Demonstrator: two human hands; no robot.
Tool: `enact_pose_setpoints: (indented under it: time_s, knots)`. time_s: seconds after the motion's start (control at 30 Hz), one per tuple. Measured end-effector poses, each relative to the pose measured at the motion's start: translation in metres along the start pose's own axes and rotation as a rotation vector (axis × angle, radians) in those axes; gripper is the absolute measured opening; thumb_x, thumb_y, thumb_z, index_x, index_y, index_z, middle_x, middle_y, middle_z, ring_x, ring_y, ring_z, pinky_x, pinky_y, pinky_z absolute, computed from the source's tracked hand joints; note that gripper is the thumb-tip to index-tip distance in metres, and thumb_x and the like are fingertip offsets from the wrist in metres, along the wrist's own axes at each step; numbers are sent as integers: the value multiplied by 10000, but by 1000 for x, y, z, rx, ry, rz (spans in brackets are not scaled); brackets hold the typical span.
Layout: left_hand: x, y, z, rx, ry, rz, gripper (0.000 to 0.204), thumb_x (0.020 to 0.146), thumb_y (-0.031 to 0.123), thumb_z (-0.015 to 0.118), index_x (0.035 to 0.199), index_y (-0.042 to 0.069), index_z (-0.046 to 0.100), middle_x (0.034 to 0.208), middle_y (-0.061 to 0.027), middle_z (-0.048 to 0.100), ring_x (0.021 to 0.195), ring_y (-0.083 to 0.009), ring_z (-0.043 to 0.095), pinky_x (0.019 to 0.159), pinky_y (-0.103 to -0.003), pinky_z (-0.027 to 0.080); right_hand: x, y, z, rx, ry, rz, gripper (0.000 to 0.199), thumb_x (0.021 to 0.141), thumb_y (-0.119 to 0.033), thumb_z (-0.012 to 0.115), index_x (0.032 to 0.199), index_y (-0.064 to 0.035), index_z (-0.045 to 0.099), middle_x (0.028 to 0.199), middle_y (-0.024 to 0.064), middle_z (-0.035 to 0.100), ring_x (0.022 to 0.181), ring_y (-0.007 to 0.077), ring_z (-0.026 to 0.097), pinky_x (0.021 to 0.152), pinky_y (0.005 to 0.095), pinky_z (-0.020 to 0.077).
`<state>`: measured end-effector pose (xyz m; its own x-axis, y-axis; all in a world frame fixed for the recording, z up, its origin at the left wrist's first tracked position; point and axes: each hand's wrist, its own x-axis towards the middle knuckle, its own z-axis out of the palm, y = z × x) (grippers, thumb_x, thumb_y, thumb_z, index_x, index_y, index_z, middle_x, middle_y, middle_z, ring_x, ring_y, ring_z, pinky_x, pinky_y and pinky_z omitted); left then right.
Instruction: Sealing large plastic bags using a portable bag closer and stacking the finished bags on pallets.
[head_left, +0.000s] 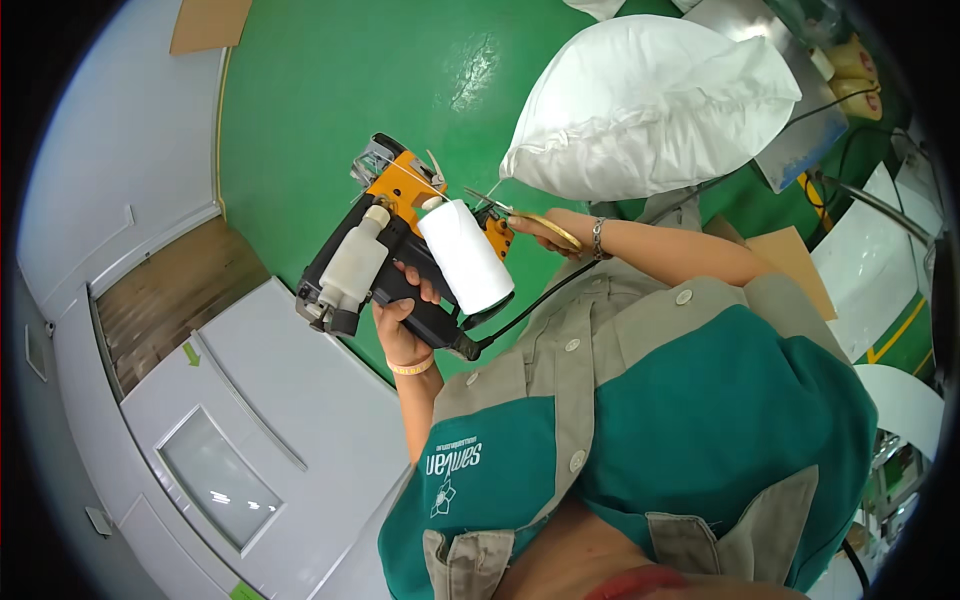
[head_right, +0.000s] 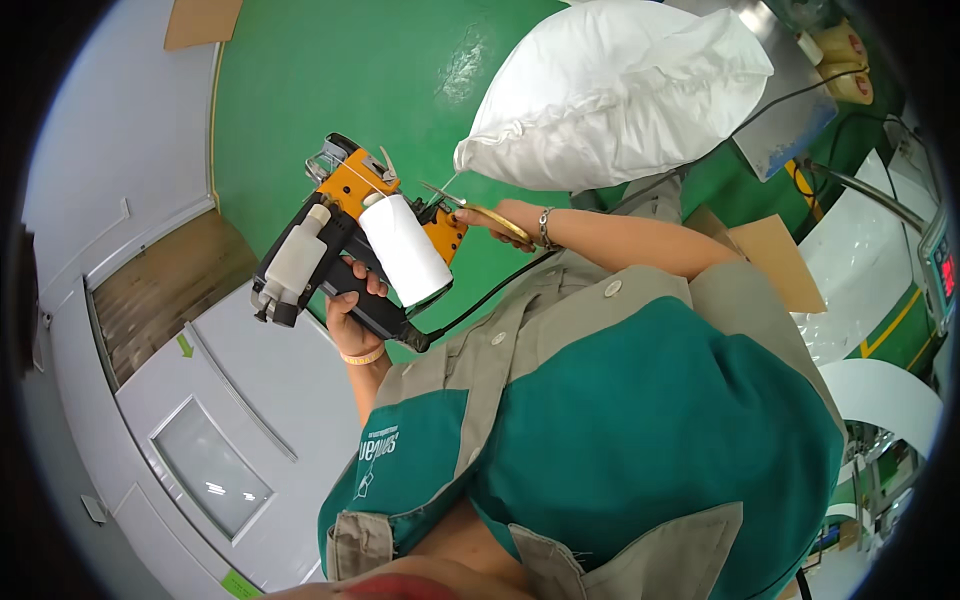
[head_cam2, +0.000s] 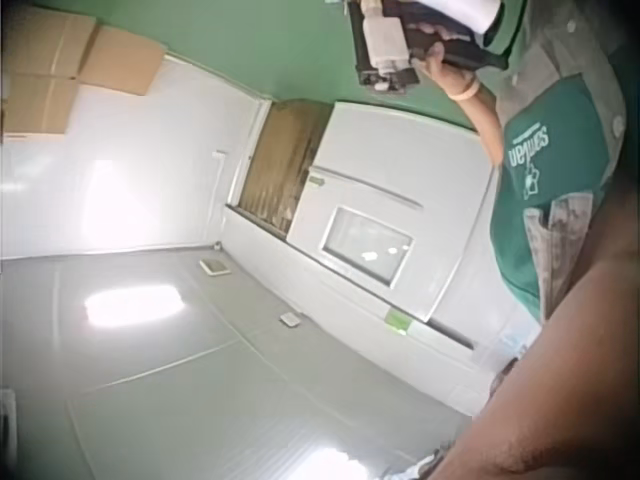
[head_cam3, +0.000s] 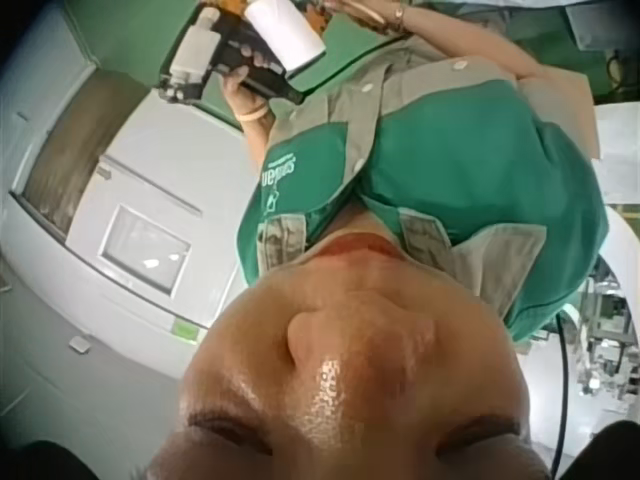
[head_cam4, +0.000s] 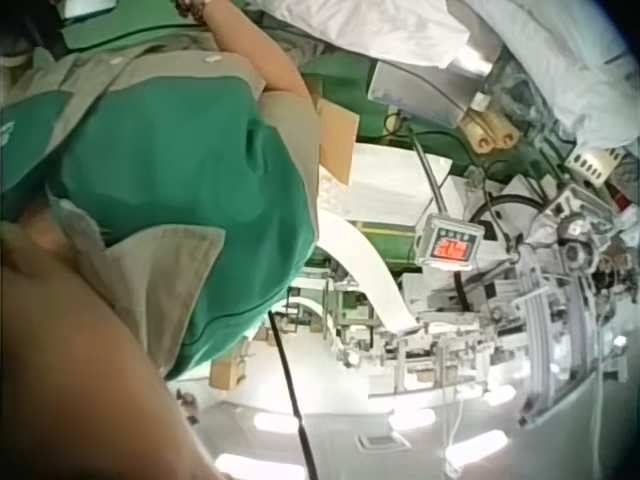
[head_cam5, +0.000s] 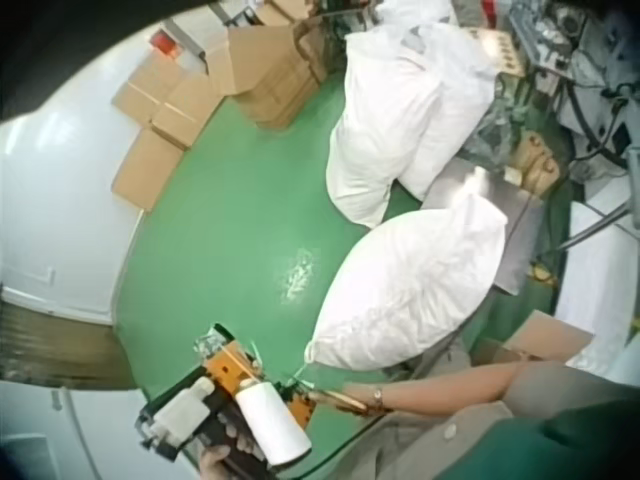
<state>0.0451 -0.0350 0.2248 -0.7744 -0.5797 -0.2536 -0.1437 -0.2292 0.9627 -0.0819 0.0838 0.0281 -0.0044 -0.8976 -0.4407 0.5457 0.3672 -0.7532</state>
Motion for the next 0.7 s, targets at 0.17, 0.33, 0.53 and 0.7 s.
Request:
enact_pose_setpoints:
  time_s: [0.17,0.33,0.53,0.7]
  knots:
    - [-2,0,0,-5,-8,-6,451,566,55,499,1005,-15,424,835,-101,456,676,-211,469,598,-318,413,12,-12,3,128,-120,-30,671,660,-761,342,551,-102,400,441,-22,283,321,91,300,292,232,235]
    - [0,-2,0,15,-10,-2,456,569,54,499,1013,-17,425,841,-105,461,677,-214,473,599,-320,414,13,-5,11,131,-11,-54,639,693,-736,324,620,-108,416,483,-16,315,320,87,314,289,229,233]
    - [-1,2,-2,21,-14,-4,457,568,52,493,1015,-18,425,839,-107,459,675,-219,471,598,-322,413,7,-10,9,232,-132,-67,717,605,-792,368,710,-89,459,566,-1,333,418,93,314,345,240,248]
    - [-1,1,-1,27,-7,-7,461,563,55,489,1013,-19,423,833,-107,455,672,-219,465,597,-323,410,11,-13,4,249,-129,-53,682,614,-782,379,656,-104,441,514,-26,303,375,85,266,340,220,230]
